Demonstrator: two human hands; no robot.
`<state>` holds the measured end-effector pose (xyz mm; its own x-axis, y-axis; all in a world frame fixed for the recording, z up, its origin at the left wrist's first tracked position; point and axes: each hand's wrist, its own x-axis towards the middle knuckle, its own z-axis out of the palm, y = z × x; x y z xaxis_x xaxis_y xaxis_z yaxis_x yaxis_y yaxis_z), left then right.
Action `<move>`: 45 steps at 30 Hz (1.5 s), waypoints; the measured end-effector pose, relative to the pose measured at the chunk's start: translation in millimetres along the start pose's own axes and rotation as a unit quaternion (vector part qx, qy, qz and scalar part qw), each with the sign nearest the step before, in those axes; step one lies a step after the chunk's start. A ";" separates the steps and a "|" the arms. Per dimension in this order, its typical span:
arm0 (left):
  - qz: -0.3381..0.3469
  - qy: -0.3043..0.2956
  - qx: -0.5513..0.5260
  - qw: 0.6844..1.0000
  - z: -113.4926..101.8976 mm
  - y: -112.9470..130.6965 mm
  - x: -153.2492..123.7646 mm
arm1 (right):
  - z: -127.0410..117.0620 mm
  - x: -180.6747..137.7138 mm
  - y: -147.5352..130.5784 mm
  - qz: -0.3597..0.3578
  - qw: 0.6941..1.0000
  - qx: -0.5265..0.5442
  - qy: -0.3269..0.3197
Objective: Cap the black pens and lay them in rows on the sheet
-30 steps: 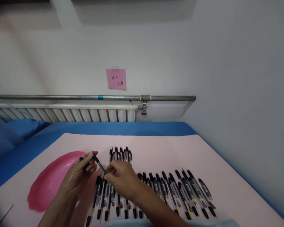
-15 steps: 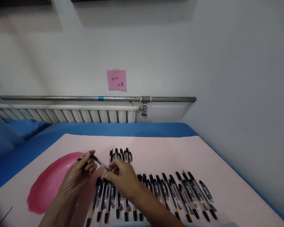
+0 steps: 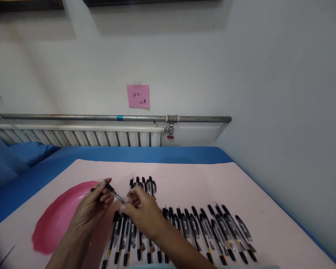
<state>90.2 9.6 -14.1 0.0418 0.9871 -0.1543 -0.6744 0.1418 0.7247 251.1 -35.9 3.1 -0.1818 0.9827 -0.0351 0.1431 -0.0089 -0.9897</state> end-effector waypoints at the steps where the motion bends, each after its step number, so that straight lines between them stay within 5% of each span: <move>1: 0.000 -0.003 0.000 1.000 0.5 0.2 -0.5 | -0.5 0.8 -0.1 0.052 0.996 0.057 -0.042; 5: 0.001 -0.012 0.005 1.000 3.1 1.0 -2.5 | -3.7 1.9 0.3 0.187 0.954 0.160 -0.172; 9: 0.001 -0.002 0.004 1.000 3.1 0.4 -1.7 | -2.6 -2.6 0.6 0.026 0.999 -0.014 -0.043; 12: 0.000 0.005 0.004 1.000 1.8 0.6 -1.1 | -0.2 -3.7 1.2 -0.068 0.992 -0.101 0.033; 14: 0.008 0.000 0.008 1.000 1.6 1.2 -1.5 | 0.2 -1.9 1.1 0.023 0.999 -0.017 -0.024; 16: 0.017 -0.004 0.016 1.000 2.4 1.4 -2.6 | -0.6 0.4 0.2 0.143 0.980 0.092 -0.108; 18: 0.017 -0.003 0.026 1.000 3.9 0.8 -3.4 | -1.8 1.5 -1.0 0.190 0.961 0.129 -0.153; 22: 0.012 0.014 0.020 1.000 3.4 0.9 -0.9 | -3.3 -1.3 -1.9 0.078 0.995 -0.007 -0.067; 26: 0.031 0.062 -0.045 0.997 -7.3 10.9 5.5 | -4.0 -4.2 1.2 -0.048 0.981 -0.185 0.018; 32: 0.008 0.086 -0.055 0.995 -12.5 16.1 6.0 | -5.6 1.7 3.8 -0.017 0.992 -0.121 0.028; 38: -0.047 0.001 0.050 0.998 2.9 1.9 -2.7 | -2.4 2.6 5.3 0.014 0.999 -0.045 0.003; 45: 0.003 0.014 0.088 0.996 3.6 -1.6 -3.6 | -7.1 4.0 7.8 -0.024 0.993 -0.116 -0.007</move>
<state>93.8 6.0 -12.3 0.0156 0.9858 -0.1673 -0.5350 0.1496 0.8315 258.4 -30.8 -3.8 -0.2064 0.9784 0.0077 0.3548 0.0821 -0.9313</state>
